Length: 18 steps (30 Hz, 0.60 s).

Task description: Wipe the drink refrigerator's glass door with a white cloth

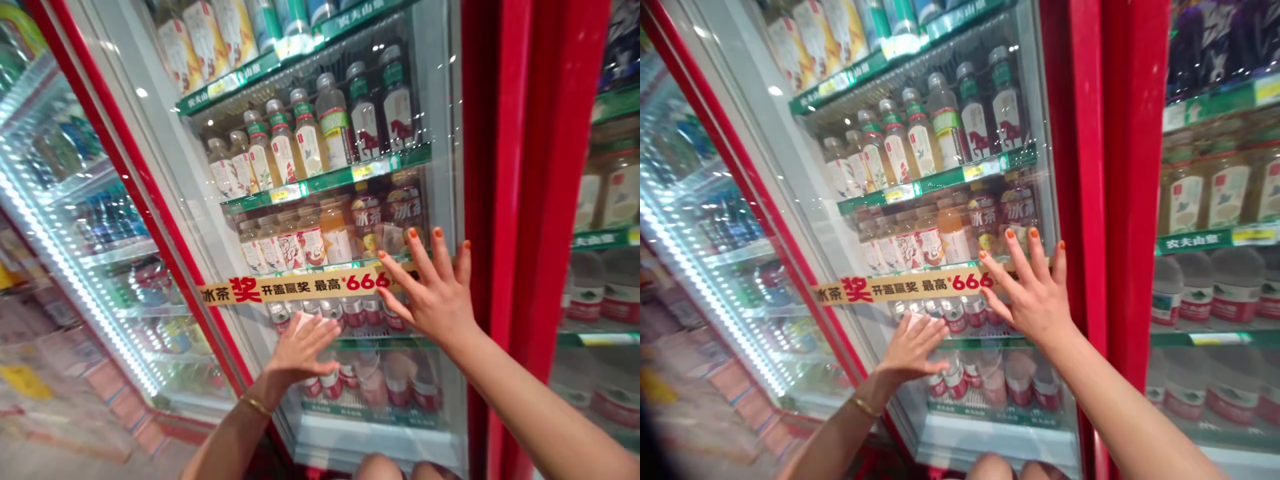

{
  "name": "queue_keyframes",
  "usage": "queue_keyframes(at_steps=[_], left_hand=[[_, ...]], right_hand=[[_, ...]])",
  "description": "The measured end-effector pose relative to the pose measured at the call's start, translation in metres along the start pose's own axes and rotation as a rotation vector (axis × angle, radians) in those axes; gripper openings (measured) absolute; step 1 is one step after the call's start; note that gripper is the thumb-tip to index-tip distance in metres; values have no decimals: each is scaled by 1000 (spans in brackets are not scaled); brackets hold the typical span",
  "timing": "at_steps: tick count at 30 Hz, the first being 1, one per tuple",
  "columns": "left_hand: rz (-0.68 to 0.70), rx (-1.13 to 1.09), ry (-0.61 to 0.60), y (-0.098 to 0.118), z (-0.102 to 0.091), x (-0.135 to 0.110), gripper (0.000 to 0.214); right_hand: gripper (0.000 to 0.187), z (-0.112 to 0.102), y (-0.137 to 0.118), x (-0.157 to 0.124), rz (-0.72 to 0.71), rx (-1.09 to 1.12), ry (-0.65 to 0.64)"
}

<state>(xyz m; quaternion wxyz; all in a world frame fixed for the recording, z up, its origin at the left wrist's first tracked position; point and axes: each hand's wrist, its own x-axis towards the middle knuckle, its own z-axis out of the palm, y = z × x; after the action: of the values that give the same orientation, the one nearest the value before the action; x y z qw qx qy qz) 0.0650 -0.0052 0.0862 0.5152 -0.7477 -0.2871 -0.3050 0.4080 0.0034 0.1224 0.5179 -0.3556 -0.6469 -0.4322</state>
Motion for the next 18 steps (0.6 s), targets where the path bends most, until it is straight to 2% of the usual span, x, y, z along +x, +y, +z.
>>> queue_keyframes(at_steps=[1, 2, 5, 7, 9, 10, 11, 13, 14, 15, 18], left_hand=[[-17, 18, 10, 2, 1, -13, 84], [-93, 38, 33, -4, 1, -22, 83], [-434, 134, 132, -37, -3, -27, 94], [-575, 187, 153, -33, 3, -26, 104], [-561, 193, 85, 2, 17, -30, 108], [-484, 171, 24, 25, 23, -36, 106], [-347, 133, -30, 45, 28, -43, 102], [-159, 85, -99, 66, 30, -60, 91], [-133, 83, -113, 63, 27, -69, 86], [-163, 98, -121, 52, 22, -76, 83], [-357, 167, -158, 6, 12, -83, 77]], right_hand=[[87, 0, -6, -14, -5, 2, -21], [87, 1, -12, -29, -14, 6, -46], [87, 5, -23, -66, -30, -16, -79], [87, 6, -25, -79, -13, -35, -70], [86, 7, -24, -83, 2, -29, -68], [84, 7, -24, -83, 8, -20, -70], [83, 6, -24, -82, 11, -11, -71], [82, 5, -23, -80, 12, 0, -69], [82, 4, -23, -80, 14, 3, -68], [82, 4, -23, -80, 16, 5, -66], [78, 3, -24, -81, 9, 7, -55]])
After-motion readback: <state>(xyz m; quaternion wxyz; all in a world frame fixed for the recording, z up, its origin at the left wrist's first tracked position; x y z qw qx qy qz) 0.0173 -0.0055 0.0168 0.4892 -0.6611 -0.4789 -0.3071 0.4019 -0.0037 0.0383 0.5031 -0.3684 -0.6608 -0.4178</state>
